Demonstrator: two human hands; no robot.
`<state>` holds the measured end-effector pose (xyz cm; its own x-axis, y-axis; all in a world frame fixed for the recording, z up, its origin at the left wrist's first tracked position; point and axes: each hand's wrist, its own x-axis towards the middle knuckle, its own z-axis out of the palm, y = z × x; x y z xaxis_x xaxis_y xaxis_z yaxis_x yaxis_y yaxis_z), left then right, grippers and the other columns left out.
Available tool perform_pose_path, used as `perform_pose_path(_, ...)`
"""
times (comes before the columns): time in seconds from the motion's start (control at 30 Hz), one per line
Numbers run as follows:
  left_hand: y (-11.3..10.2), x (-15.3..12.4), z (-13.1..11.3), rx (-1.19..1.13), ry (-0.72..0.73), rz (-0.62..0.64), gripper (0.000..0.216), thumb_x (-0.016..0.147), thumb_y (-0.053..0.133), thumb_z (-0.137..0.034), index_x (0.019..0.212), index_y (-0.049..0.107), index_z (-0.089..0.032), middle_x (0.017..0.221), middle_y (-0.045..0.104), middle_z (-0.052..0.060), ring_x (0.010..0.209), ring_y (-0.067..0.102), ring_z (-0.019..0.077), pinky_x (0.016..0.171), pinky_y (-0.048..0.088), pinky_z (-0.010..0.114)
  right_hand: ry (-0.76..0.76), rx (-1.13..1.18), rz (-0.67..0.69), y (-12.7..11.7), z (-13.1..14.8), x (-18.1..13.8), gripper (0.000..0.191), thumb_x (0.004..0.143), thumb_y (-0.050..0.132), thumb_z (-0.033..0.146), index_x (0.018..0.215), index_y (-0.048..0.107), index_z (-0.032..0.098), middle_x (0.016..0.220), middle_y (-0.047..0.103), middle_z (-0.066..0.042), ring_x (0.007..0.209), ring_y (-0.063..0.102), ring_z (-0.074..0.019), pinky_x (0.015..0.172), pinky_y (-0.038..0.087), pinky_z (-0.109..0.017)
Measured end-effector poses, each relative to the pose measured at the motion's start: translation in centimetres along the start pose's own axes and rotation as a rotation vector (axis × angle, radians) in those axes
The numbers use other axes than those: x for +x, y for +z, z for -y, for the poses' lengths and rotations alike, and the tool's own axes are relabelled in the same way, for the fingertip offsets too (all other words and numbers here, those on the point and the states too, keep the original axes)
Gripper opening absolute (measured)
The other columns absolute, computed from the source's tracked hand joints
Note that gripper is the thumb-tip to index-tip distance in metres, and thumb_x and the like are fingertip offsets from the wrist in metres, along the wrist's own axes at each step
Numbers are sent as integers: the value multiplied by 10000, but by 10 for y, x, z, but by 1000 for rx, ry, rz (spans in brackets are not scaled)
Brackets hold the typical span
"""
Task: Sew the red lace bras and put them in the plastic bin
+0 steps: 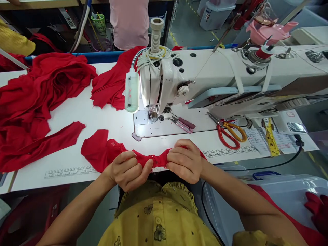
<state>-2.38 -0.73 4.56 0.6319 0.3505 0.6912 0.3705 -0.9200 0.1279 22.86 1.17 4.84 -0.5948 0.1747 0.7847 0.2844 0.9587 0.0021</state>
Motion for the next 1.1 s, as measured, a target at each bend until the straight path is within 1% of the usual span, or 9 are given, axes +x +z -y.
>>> perform_pose_path(0.1,2,3,-1,106,67,-55,340,865,614,-11,1034,675,-300,560,504,-83,461,470,85,550,450,301,-14,7,-17,3,-2,2,216,855,565,57,741,573,240,736,648,-7,695,592,-152,710,478,-348)
perform_pose_path(0.17,4,5,3,161,2,-82,284,884,614,-42,1058,666,-260,550,470,-78,498,461,105,626,463,322,58,14,13,7,-4,4,190,867,578,62,793,574,237,759,653,-5,689,578,-149,737,478,-353)
perform_pose_path(0.27,7,11,13,262,-391,6,205,932,643,-191,1134,633,-223,702,567,-14,673,549,169,730,486,365,379,-88,135,12,-8,8,117,924,593,137,998,602,226,938,696,-58,852,623,-202,838,481,-404)
perform_pose_path(0.37,6,14,20,357,-650,66,360,955,626,-270,1300,565,-187,1153,632,144,1064,598,285,882,512,448,587,-143,202,13,-6,12,239,967,560,186,1204,587,176,1143,679,-141,1077,604,-267,942,474,-446)
perform_pose_path(0.43,4,13,18,282,-604,50,362,975,577,-211,1334,539,-193,1249,614,152,1162,582,281,962,509,450,558,-60,242,11,-1,13,231,980,522,156,1196,603,169,1129,689,-125,1060,607,-248,944,484,-414)
perform_pose_path(0.6,11,11,9,85,-439,125,191,997,505,-145,1141,619,-198,1091,695,83,1010,651,205,906,551,360,603,-38,369,13,-6,13,229,1009,441,153,1130,635,178,1128,692,-111,1034,599,-251,908,479,-412)
perform_pose_path(0.73,23,14,12,94,-415,214,175,1015,497,-200,1104,638,-145,1080,709,114,993,656,233,878,551,390,684,-112,489,24,-27,17,245,1008,434,165,1166,622,166,1185,679,-123,1095,576,-282,952,435,-446)
perform_pose_path(0.9,32,16,14,144,-423,370,346,1008,538,-345,1217,614,-79,1142,692,163,1036,635,286,957,516,480,754,-79,599,40,-44,16,136,982,514,204,968,649,198,997,693,-79,958,579,-254,897,394,-421)
perform_pose_path(1.1,26,23,25,125,-550,247,258,1005,505,-251,1205,633,-151,1186,684,135,1097,604,275,988,470,470,818,153,522,37,-44,21,139,958,489,143,899,599,205,916,668,-34,882,565,-204,836,392,-360)
